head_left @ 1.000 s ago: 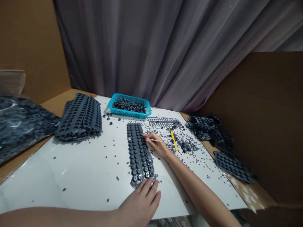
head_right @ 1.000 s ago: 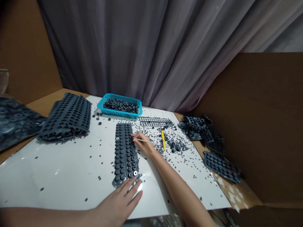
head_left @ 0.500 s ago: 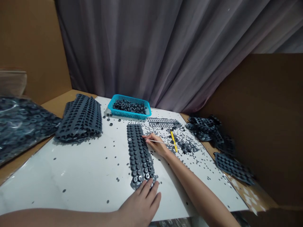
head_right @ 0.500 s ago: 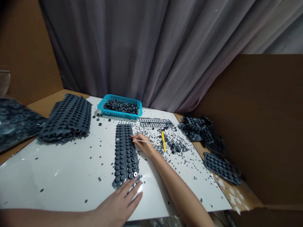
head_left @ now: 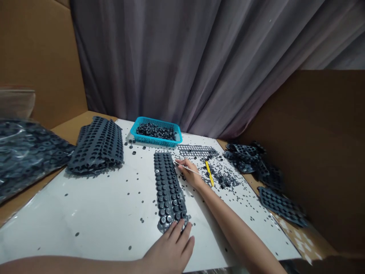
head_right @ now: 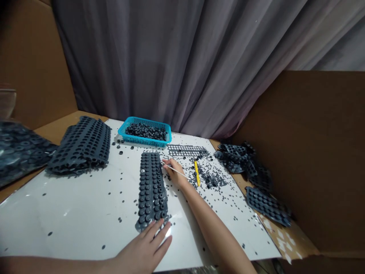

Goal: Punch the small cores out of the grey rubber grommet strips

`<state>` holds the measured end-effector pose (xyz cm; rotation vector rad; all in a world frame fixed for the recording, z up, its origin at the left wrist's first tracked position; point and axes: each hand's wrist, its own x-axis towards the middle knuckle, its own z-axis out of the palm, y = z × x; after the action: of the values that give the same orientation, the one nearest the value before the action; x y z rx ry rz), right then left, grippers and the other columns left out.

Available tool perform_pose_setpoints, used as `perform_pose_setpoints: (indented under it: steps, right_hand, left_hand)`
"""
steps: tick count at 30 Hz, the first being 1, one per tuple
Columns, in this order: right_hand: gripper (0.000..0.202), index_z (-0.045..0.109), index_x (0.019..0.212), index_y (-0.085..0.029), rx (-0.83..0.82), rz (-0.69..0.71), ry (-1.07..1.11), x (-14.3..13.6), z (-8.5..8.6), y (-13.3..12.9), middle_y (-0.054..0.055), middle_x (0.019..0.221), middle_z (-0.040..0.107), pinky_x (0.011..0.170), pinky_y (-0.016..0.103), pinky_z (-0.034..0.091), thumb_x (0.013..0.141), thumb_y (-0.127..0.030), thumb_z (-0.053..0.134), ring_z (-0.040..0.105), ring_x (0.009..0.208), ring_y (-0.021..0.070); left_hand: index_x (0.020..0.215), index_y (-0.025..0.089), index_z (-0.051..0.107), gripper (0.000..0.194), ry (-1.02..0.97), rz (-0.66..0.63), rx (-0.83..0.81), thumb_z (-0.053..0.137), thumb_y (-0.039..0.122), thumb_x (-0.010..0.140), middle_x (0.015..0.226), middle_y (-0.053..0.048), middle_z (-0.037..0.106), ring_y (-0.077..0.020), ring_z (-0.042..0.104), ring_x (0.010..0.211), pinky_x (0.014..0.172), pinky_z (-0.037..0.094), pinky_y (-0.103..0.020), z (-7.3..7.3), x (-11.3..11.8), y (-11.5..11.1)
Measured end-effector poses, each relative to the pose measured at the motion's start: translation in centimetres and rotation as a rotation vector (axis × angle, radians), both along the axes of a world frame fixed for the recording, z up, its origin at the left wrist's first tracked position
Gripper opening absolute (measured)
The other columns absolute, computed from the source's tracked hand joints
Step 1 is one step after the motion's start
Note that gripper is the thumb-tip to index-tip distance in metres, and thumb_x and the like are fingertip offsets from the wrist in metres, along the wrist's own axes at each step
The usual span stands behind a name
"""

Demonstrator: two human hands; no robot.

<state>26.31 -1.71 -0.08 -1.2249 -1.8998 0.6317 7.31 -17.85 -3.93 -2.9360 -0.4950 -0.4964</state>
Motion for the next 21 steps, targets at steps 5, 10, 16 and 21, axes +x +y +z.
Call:
perform_pose_setpoints:
  steps: [5,10,16,21]
  right_hand:
    - [0.030,0.053,0.084,-0.021,-0.025,0.091,0.040,-0.6,-0.1,-0.5,0.012,0.103,0.070,0.084,0.041,0.049,0.089,-0.050,0.050,0.061,0.111,0.0279]
    - [0.030,0.055,0.085,-0.021,-0.029,0.091,0.018,-0.6,-0.5,-0.2,0.012,0.107,0.069,0.086,0.043,0.048,0.089,-0.050,0.050,0.063,0.106,0.0271]
    - [0.023,0.056,0.082,-0.023,-0.014,0.076,-0.056,-0.3,-0.4,0.8,0.008,0.107,0.069,0.089,0.041,0.046,0.087,-0.045,0.054,0.062,0.105,0.0252]
    - [0.022,0.053,0.082,-0.023,0.017,-0.035,-0.037,0.5,-0.4,2.0,0.010,0.108,0.068,0.091,0.046,0.043,0.088,-0.044,0.052,0.061,0.105,0.0277]
  left_hand:
    - [0.124,0.009,0.054,0.039,-0.030,-0.001,0.018,0.036,0.032,0.099,0.128,-0.017,0.057,-0.0306,0.055,0.113,0.090,0.043,-0.040,0.7,-0.1,0.2]
    - [0.123,0.009,0.055,0.039,-0.039,0.004,0.036,0.036,0.033,0.099,0.128,-0.017,0.057,-0.0300,0.055,0.113,0.090,0.042,-0.040,0.6,0.0,0.2]
    - [0.119,0.011,0.058,0.033,-0.083,0.024,0.095,0.040,0.029,0.098,0.123,-0.014,0.061,-0.0285,0.059,0.109,0.088,0.045,-0.037,0.6,0.0,0.2]
    - [0.120,0.011,0.057,0.034,-0.080,0.012,0.096,0.040,0.030,0.098,0.123,-0.015,0.061,-0.0284,0.059,0.109,0.088,0.045,-0.038,0.8,0.0,0.3]
